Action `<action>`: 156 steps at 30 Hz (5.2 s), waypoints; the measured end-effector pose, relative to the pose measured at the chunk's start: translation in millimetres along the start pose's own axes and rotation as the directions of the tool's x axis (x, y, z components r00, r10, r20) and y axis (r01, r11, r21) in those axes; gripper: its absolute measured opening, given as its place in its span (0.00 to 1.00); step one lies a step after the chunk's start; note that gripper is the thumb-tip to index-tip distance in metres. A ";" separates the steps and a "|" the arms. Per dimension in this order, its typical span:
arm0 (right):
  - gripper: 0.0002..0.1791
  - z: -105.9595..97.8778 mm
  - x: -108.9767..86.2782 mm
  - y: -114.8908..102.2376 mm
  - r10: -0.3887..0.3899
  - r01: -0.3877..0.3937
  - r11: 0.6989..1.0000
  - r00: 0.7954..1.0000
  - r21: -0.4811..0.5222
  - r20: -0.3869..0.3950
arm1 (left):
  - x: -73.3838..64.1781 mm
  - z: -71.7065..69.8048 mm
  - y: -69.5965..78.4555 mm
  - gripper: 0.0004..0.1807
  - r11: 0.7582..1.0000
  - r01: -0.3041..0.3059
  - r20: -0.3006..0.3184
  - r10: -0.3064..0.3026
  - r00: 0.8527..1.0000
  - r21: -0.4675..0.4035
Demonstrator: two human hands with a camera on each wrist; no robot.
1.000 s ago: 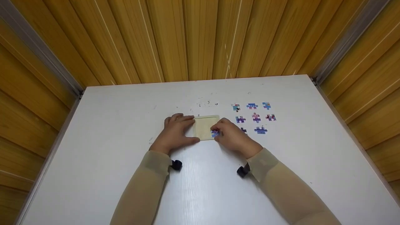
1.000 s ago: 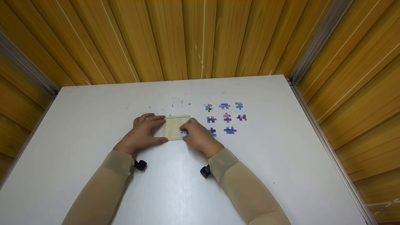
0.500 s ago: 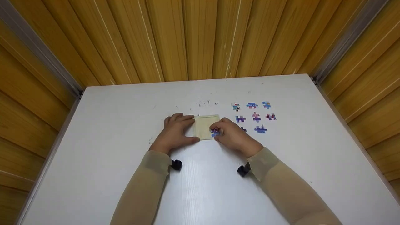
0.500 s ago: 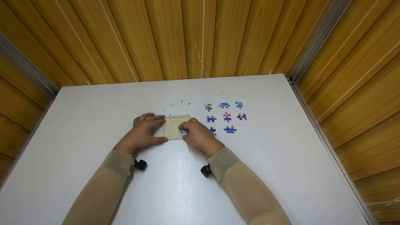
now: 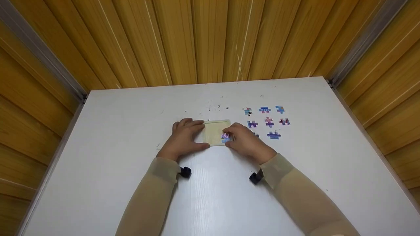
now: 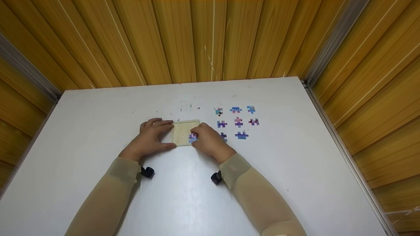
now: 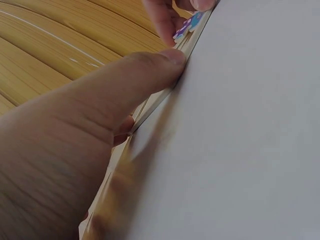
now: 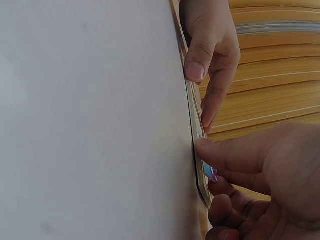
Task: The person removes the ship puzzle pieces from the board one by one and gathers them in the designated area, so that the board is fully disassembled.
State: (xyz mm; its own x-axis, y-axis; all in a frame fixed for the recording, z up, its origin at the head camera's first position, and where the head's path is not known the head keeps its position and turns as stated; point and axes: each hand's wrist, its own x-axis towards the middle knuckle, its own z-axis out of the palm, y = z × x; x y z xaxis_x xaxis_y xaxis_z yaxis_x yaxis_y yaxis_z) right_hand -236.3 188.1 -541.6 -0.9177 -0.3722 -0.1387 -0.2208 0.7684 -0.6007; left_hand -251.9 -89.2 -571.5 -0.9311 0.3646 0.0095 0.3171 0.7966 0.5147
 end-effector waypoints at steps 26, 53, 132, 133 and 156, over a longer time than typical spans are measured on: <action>0.27 -2.8 -2.5 0.4 0.039 -0.039 0.997 0.999 0.070 0.012 | -0.4 1.1 1.7 0.48 1.000 0.001 -0.004 -0.001 1.000 0.011; 0.11 -17.4 -4.4 -2.9 0.006 0.022 0.966 0.994 0.258 -0.107 | 0.0 -2.5 2.5 0.48 0.999 0.011 0.012 -0.012 1.000 0.030; 0.18 -130.7 -110.0 187.1 0.293 -0.262 0.947 0.942 0.185 -0.164 | 7.6 3.2 9.5 0.47 1.000 -0.028 0.024 0.028 0.999 0.004; 0.18 -130.2 -110.5 186.9 0.293 -0.263 0.947 0.943 0.187 -0.160 | 7.8 3.2 9.5 0.47 0.999 -0.034 0.024 0.034 0.999 0.008; 0.22 -127.5 -111.1 182.6 0.333 -0.304 0.928 0.936 0.215 -0.112 | 7.6 3.7 11.1 0.47 1.000 -0.009 0.023 0.009 1.000 0.005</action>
State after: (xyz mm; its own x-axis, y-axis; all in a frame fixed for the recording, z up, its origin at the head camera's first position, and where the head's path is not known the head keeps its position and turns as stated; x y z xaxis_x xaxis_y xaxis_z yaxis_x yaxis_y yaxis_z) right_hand -216.7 436.1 -535.5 -0.9698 -0.0346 -0.2414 0.1449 0.7145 -0.6845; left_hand -254.8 -75.8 -568.9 -0.9240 0.3824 -0.0055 0.3263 0.7957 0.5103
